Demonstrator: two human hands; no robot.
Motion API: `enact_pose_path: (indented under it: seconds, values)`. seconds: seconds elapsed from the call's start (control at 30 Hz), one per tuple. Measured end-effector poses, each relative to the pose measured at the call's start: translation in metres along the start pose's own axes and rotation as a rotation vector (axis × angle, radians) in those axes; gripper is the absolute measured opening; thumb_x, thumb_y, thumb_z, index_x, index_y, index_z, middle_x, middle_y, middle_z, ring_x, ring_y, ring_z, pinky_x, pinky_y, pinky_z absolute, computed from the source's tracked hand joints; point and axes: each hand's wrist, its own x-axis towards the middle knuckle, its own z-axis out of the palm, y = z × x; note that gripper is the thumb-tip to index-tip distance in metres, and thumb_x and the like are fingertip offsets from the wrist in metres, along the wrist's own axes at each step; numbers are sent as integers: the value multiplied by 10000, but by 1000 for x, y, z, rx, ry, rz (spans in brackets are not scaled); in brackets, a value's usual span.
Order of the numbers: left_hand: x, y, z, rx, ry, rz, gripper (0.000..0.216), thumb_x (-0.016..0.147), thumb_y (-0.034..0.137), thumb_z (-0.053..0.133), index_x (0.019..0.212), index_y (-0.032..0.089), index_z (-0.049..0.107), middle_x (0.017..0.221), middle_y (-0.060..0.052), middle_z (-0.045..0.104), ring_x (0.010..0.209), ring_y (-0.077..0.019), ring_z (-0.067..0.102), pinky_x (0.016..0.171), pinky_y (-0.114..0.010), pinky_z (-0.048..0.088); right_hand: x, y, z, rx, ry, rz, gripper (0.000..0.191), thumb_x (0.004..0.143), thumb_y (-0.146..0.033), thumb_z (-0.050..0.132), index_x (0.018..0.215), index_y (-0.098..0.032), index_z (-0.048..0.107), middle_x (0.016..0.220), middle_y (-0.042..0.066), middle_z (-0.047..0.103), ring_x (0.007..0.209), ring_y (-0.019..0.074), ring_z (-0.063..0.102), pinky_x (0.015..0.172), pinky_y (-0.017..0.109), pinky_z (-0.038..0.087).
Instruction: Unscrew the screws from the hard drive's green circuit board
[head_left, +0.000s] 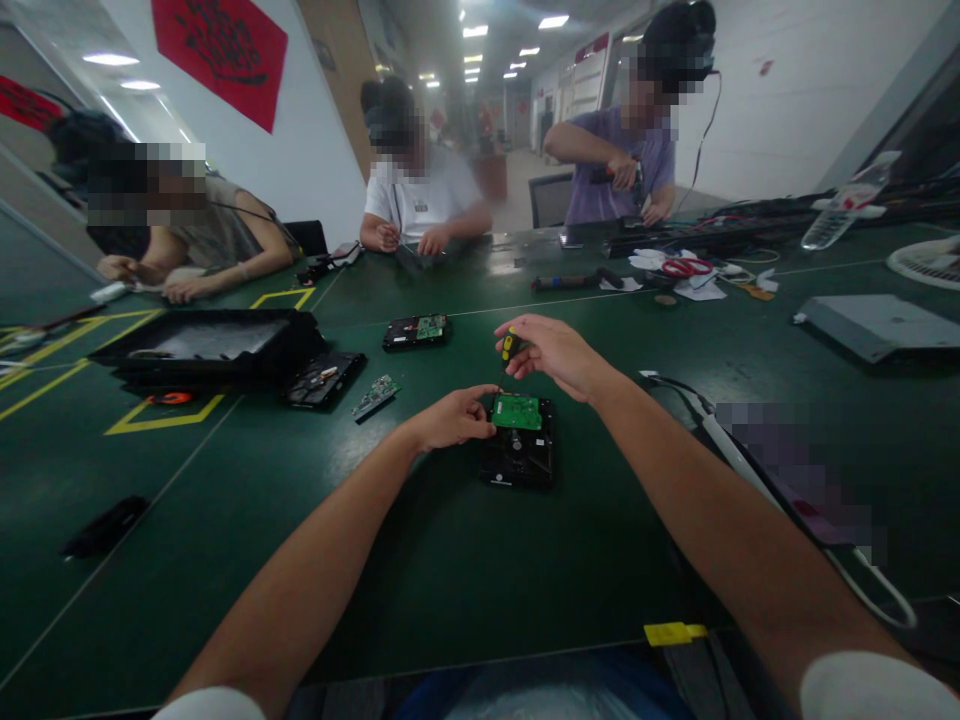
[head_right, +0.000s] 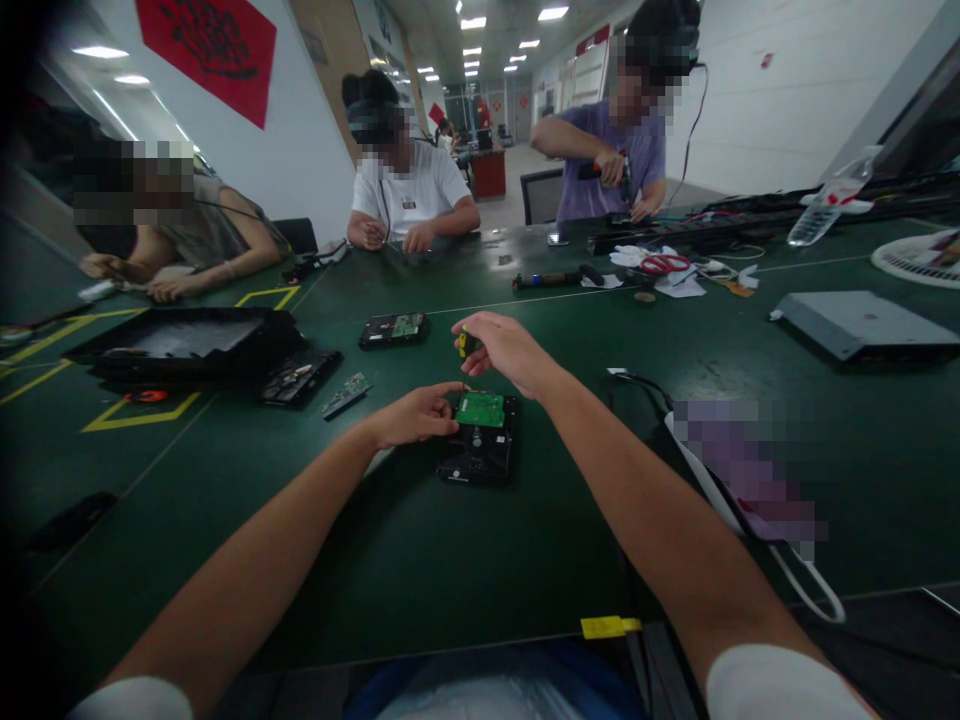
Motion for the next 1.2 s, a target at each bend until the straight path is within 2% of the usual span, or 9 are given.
enact_pose_path:
  seconds: [0.27,0.43,0.5,0.63,0.7,0.83,0.93,1.03,1.2]
  values:
    - [1,-4,-2,1,-4,3,823,811,236,745,1550,165,389,707,89,526,512,-69,432,466,-190,308,-2,0,-2,-107,21,-51,87,955,-284,651,966,-222,711,802,17,680,592,104,625,487,204,471]
    - [1,-4,-2,6,-1,6,830,812,245,746,1554,164,384,710,92,522,504,-63,431,475,-194,313,-2,1,-1,-89,28,-63,101,922,-279,700,924,-208,629,982,54,735,628,116,680,457,202,467]
    - [0,-3,-1,7,3,4,827,811,246,745,1551,155,387,704,93,518,501,-64,431,472,-193,309,-2,1,1,-67,16,-65,110,932,-287,690,952,-210,613,1028,57,739,627,112,686,475,204,491]
    - [1,-3,-1,10,-1,4,810,808,241,744,1538,145,406,705,91,516,503,-64,431,468,-193,310,-1,0,3,-25,12,-35,98,993,-287,571,1011,-204,621,987,60,724,643,124,707,554,235,554]
    - [2,-4,-2,6,-1,3,816,805,239,747,1540,148,405,714,89,517,512,-64,437,470,-191,314,0,2,3,-50,19,-46,105,976,-246,566,1060,-212,620,978,52,711,656,130,711,577,248,569]
    - [3,-7,-2,-6,-3,-7,846,806,232,743,1563,158,373,729,85,528,516,-64,439,474,-192,314,1,10,0,-267,71,-189,254,911,-240,664,1149,-257,576,1013,27,674,640,131,688,562,272,558]
    - [2,-6,-2,-1,8,-16,852,804,238,747,1565,155,372,731,82,529,524,-70,443,479,-198,318,-1,15,-1,-465,134,-323,316,924,-303,670,1202,-292,518,1037,13,668,623,137,678,589,304,549]
    - [2,-5,-2,1,8,-17,845,802,243,752,1557,151,383,734,80,535,520,-68,440,479,-200,316,-3,16,-1,-651,174,-429,285,953,-336,643,1196,-289,502,1004,11,681,649,153,671,666,339,542]
    - [2,-6,-2,-13,-1,-4,836,806,229,749,1553,149,385,729,81,533,527,-68,444,481,-195,320,-2,14,-1,-894,205,-576,219,964,-335,618,1144,-250,527,1005,54,698,806,213,670,789,385,522]
